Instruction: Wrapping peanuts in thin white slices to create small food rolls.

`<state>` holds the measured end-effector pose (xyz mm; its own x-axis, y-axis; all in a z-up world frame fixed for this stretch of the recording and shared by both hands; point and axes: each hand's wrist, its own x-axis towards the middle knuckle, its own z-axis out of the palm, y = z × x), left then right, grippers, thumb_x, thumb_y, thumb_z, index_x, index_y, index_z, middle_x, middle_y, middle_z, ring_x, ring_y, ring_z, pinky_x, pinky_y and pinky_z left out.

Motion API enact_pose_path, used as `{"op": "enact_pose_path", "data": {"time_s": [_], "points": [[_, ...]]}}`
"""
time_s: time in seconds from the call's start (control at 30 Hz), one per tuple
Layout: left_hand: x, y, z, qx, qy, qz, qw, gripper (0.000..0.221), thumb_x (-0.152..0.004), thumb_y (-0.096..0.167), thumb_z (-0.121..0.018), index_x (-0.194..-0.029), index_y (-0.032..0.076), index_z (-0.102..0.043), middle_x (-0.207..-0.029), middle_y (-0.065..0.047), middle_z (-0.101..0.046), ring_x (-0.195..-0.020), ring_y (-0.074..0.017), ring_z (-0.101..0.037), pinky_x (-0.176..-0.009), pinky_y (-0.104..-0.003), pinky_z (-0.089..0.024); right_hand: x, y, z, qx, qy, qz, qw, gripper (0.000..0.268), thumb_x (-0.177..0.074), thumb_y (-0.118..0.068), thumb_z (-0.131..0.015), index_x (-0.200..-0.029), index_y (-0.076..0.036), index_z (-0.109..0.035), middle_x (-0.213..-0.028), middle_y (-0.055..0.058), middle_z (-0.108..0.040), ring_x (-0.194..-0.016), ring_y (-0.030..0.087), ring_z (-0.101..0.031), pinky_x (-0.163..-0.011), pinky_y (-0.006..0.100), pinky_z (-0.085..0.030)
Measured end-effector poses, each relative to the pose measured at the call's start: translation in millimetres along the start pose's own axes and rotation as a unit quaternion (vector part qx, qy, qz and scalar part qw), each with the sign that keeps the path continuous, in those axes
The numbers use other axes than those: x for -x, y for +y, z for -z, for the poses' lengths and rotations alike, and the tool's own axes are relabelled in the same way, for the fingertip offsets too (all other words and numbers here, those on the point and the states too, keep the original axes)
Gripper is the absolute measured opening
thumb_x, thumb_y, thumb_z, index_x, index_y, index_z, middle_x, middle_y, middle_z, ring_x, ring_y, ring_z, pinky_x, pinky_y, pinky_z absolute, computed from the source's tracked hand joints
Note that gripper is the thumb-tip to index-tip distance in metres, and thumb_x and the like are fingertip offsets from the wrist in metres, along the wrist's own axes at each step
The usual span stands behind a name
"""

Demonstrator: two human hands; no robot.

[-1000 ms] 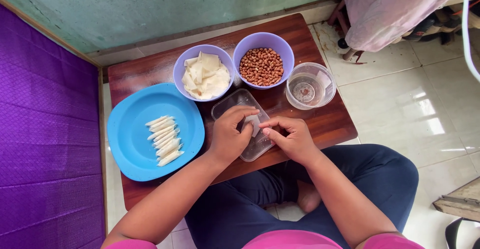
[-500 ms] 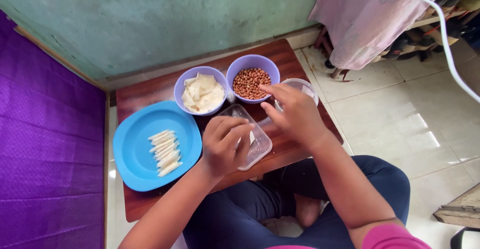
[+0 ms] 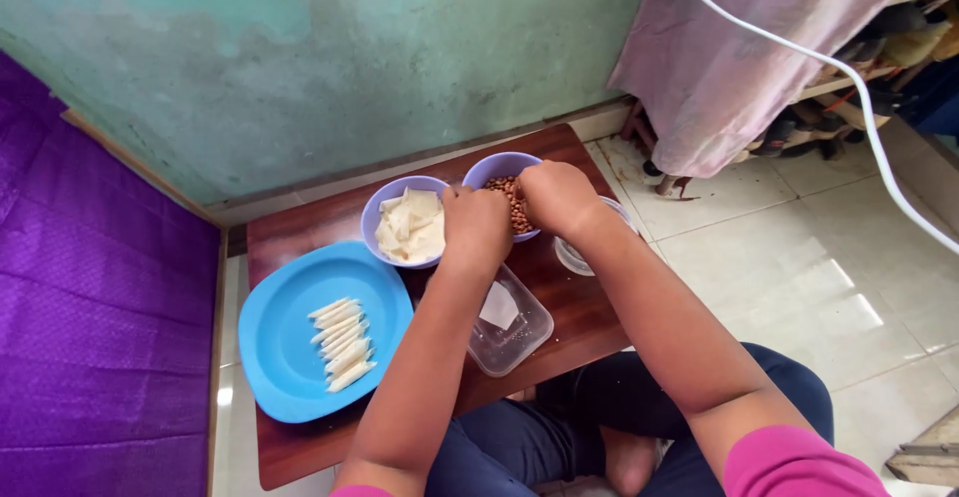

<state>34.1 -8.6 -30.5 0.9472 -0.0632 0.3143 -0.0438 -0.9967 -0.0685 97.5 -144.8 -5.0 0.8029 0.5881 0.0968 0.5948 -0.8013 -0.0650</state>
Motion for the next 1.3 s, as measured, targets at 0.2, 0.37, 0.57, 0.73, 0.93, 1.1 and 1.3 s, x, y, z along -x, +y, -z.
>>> {"op": "enact_pose_path", "data": {"time_s": [0.2,0.37,0.57,0.73,0.93,1.1,1.3], "points": [[3,-2,-6,0.082,-0.003,0.002,0.997,0.018,-0.078,0.018,-0.062,-0.077,0.012,-0.079,-0.069,-0.006,-0.073,-0.079,-0.0344,-0.073,-0.078,-0.048,-0.037,-23,-5,-33,-0.025,-0.081,-0.019,0.996,0.021,-0.082,-0.019,-0.074,-0.093,-0.002,-0.079,-0.085,0.021,-0.076,-0.085,0.041,-0.077,-0.074,0.05,-0.064],[2,-4,-8,0.096,-0.011,-0.001,0.995,0.02,-0.079,0.019,-0.061,-0.08,0.013,-0.079,-0.071,-0.007,-0.074,-0.081,-0.0349,-0.074,-0.08,-0.047,-0.035,-19,-13,-19,-0.046,-0.102,-0.045,0.993,0.022,-0.086,-0.017,-0.07,-0.098,-0.001,-0.078,-0.089,0.022,-0.077,-0.091,0.041,-0.077,-0.078,0.051,-0.064],[1,-3,5,0.108,-0.025,0.001,0.994,0.024,-0.08,0.02,-0.057,-0.078,0.013,-0.079,-0.072,-0.008,-0.075,-0.082,-0.0356,-0.074,-0.08,-0.047,-0.033,-19,-17,-14,-0.068,-0.106,-0.058,0.99,0.025,-0.089,-0.015,-0.062,-0.102,0.0,-0.078,-0.092,0.024,-0.077,-0.094,0.042,-0.076,-0.08,0.052,-0.063],[2,-6,6,0.131,-0.047,0.009,0.99,0.026,-0.081,0.022,-0.056,-0.079,0.011,-0.079,-0.073,-0.01,-0.076,-0.084,-0.0375,-0.075,-0.081,-0.047,-0.033,-17,-20,-10,-0.081,-0.117,-0.065,0.988,0.025,-0.089,-0.012,-0.061,-0.101,0.002,-0.078,-0.093,0.025,-0.076,-0.096,0.043,-0.076,-0.081,0.054,-0.062],[2,-6,10,0.141,-0.062,0.019,0.988,0.027,-0.081,0.023,-0.055,-0.079,0.011,-0.079,-0.074,-0.009,-0.076,-0.085,-0.0368,-0.075,-0.083,-0.048,-0.033,-12,-26,1,-0.083,-0.111,-0.066,0.988,0.024,-0.089,-0.01,-0.061,-0.1,0.002,-0.078,-0.093,0.026,-0.076,-0.096,0.044,-0.076,-0.082,0.055,-0.062],[1,-7,13,0.151,-0.075,0.027,0.985,0.026,-0.08,0.022,-0.056,-0.082,0.01,-0.08,-0.075,-0.01,-0.077,-0.085,-0.0376,-0.075,-0.085,-0.048,-0.034,-10,-30,3,-0.07,-0.093,-0.066,0.991,0.021,-0.086,-0.009,-0.062,-0.097,-0.001,-0.079,-0.088,0.024,-0.076,-0.09,0.044,-0.076,-0.077,0.054,-0.063],[-2,-6,8,0.154,-0.06,0.019,0.986,0.024,-0.079,0.022,-0.059,-0.081,0.011,-0.08,-0.074,-0.01,-0.076,-0.083,-0.0367,-0.076,-0.085,-0.05,-0.036,-1,-34,12,-0.085,-0.092,-0.057,0.99,0.022,-0.086,-0.009,-0.062,-0.098,-0.001,-0.078,-0.09,0.026,-0.076,-0.093,0.045,-0.075,-0.079,0.054,-0.063]]}}
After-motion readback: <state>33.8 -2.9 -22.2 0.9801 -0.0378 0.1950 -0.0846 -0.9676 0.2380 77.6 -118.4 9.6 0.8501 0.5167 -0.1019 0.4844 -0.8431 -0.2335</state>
